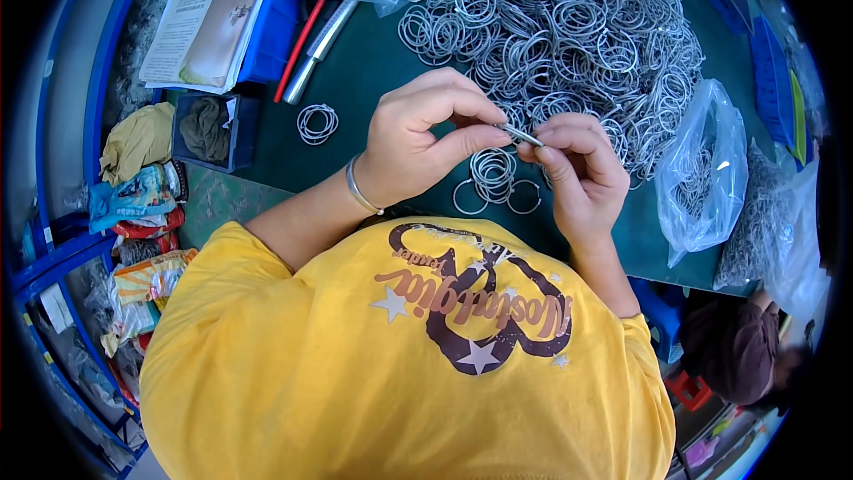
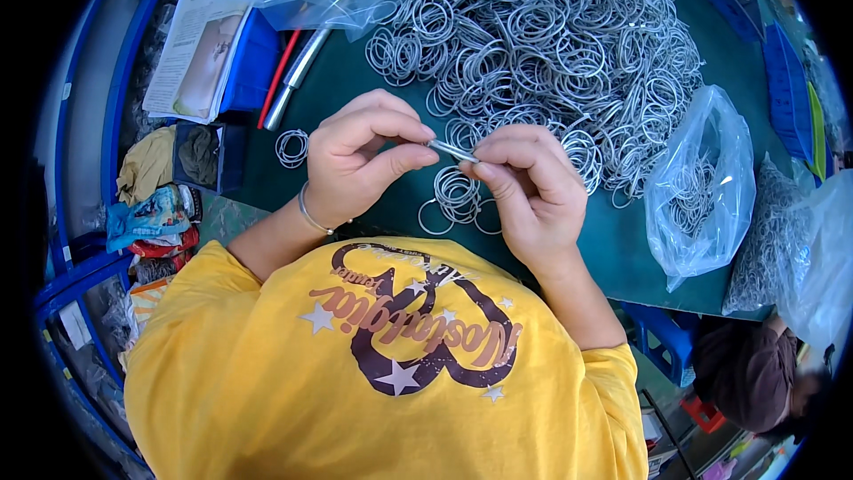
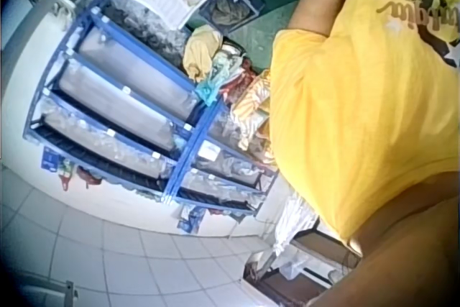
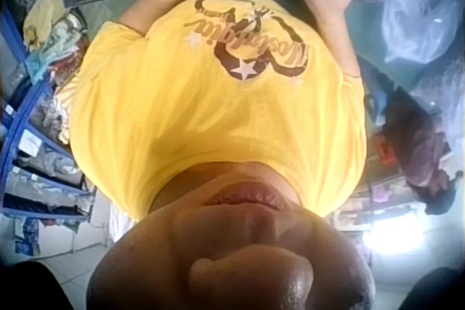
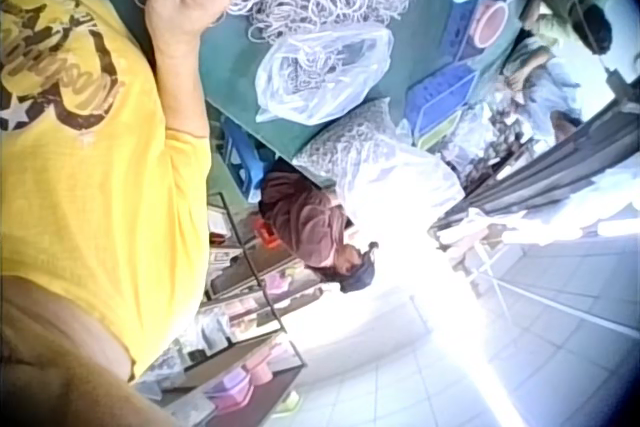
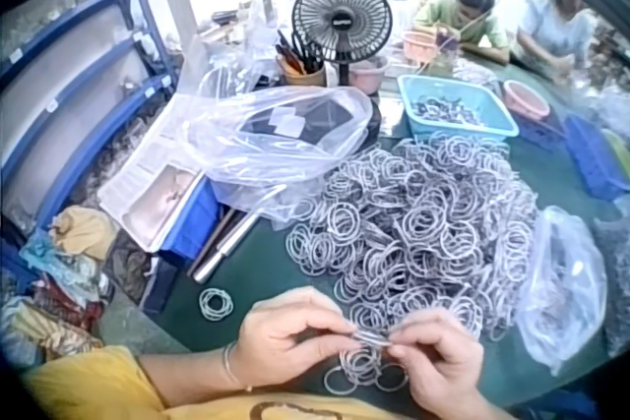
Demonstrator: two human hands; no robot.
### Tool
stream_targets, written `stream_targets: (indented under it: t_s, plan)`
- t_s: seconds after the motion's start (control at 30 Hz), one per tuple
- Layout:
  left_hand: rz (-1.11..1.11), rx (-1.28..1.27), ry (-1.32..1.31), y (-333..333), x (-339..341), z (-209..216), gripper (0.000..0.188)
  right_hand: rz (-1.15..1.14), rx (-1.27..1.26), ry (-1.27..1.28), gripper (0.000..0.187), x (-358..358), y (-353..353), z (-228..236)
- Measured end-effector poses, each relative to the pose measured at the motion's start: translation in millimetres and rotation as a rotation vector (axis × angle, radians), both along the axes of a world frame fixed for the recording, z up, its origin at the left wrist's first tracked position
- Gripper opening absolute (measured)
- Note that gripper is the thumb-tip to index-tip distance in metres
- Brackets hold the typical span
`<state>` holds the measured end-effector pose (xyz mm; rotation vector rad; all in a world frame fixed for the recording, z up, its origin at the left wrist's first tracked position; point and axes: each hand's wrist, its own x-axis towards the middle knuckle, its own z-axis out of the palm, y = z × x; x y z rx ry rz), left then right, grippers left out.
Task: The person threads metal rings together by hand at a table, repeatedly picking up individual rings from a large pile and linking them.
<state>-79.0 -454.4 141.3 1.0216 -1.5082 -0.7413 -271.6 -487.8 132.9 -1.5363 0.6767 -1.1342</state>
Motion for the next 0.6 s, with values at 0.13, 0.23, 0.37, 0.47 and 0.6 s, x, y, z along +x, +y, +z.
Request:
stream_targets:
  t_s: [0.13,0.23,0.37,0.47,0.6]
  plan:
    - [0.036,0.011,0.052,0.0,-2.1,1.7,0.015,0.005,0.002,0.007,0.01,-0.5,-0.8,-0.8]
    - [-0.008,0.098,0.174,1.6,-1.6,-0.6,0.014,-0.028,-0.116,0.105,0.013,-1.0,-1.4,3.9]
    - [-0.142,0.169,0.231,2.1,4.5,0.3,0.012,-0.121,-0.304,0.167,0.019,-0.6,-2.5,3.5]
    - [-0.191,0.159,0.255,0.9,4.6,2.4,0.015,-0.163,-0.388,0.192,0.022,0.2,-4.1,7.3]
    - [-0.155,0.224,0.41,2.3,1.4,2.6,0.017,-0.146,-0.37,0.164,0.021,1.5,-3.3,10.8]
